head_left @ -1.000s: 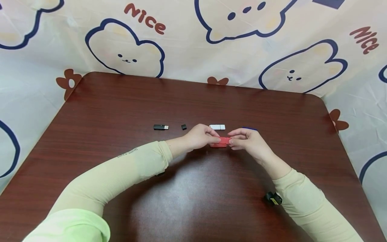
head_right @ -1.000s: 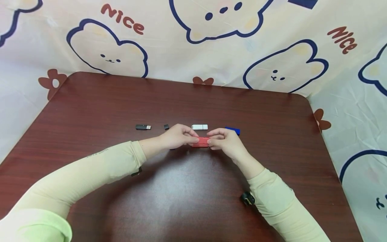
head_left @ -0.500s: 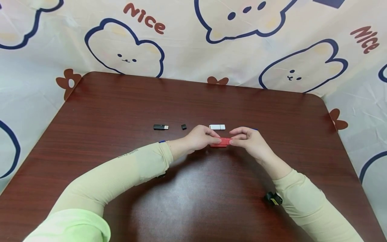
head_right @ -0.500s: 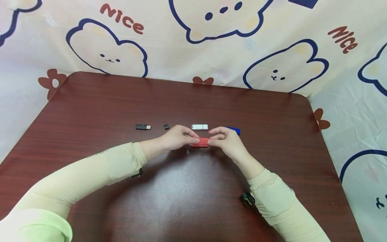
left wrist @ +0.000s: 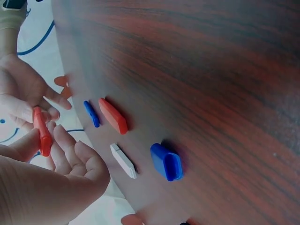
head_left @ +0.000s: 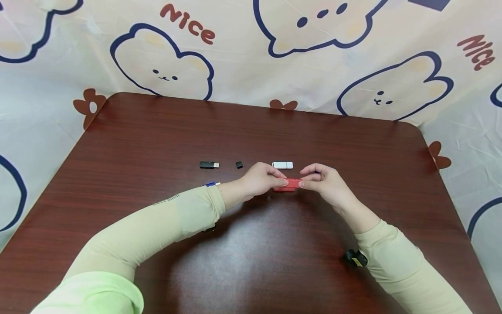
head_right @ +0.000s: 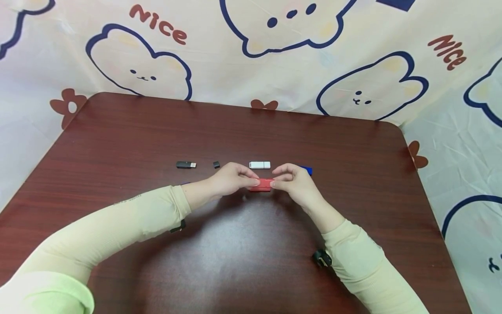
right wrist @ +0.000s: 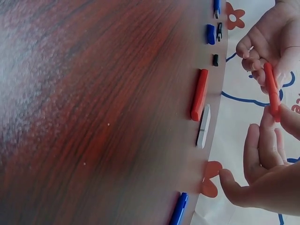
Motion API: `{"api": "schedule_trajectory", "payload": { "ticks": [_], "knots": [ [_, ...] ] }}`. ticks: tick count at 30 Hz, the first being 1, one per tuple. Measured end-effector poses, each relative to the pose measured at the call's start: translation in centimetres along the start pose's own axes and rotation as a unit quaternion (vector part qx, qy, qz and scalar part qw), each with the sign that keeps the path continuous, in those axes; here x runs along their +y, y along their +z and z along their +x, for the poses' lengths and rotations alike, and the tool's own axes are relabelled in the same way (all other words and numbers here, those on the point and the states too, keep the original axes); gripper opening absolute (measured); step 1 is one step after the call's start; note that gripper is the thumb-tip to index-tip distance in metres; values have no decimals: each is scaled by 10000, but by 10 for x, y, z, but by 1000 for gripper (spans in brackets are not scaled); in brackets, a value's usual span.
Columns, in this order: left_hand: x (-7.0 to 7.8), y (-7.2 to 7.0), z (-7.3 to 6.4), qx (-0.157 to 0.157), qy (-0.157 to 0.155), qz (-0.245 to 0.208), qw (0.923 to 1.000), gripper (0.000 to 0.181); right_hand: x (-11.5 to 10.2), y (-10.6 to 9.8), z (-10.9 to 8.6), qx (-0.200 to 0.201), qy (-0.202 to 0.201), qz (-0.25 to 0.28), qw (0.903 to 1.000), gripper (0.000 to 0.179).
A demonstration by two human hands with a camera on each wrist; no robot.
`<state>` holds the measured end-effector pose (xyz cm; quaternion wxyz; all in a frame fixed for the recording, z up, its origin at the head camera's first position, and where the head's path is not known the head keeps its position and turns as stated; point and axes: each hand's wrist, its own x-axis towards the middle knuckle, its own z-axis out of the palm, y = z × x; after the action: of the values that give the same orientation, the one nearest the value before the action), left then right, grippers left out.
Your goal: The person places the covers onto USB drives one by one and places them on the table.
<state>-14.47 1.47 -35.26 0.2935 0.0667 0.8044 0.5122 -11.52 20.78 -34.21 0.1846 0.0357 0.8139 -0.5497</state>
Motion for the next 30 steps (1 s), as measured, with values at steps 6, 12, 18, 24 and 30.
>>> {"api": "schedule_trajectory", "payload": {
  "ticks": [6, 12, 18, 24, 30],
  "knots": [
    [-1, 0, -1, 67, 60, -48, 9999, 19, 2, 1, 2, 33, -40, 42, 10000, 38],
    [-1, 1, -2, 115, 77, -168, 9998, 19, 2, 3, 3, 57, -148, 155, 9998, 34],
    [-1, 1, -2, 116, 116, -140, 9998, 19, 0, 4, 2, 76, -212, 234, 9995, 29],
    [-2, 1, -2, 76, 77, -141, 9998, 19, -1, 5, 1, 87, -175, 216, 9996, 28],
    [-1, 2, -2, 90, 104, -151, 9998, 19, 1, 5, 2, 118, -198, 195, 9995, 26]
  ]
}}
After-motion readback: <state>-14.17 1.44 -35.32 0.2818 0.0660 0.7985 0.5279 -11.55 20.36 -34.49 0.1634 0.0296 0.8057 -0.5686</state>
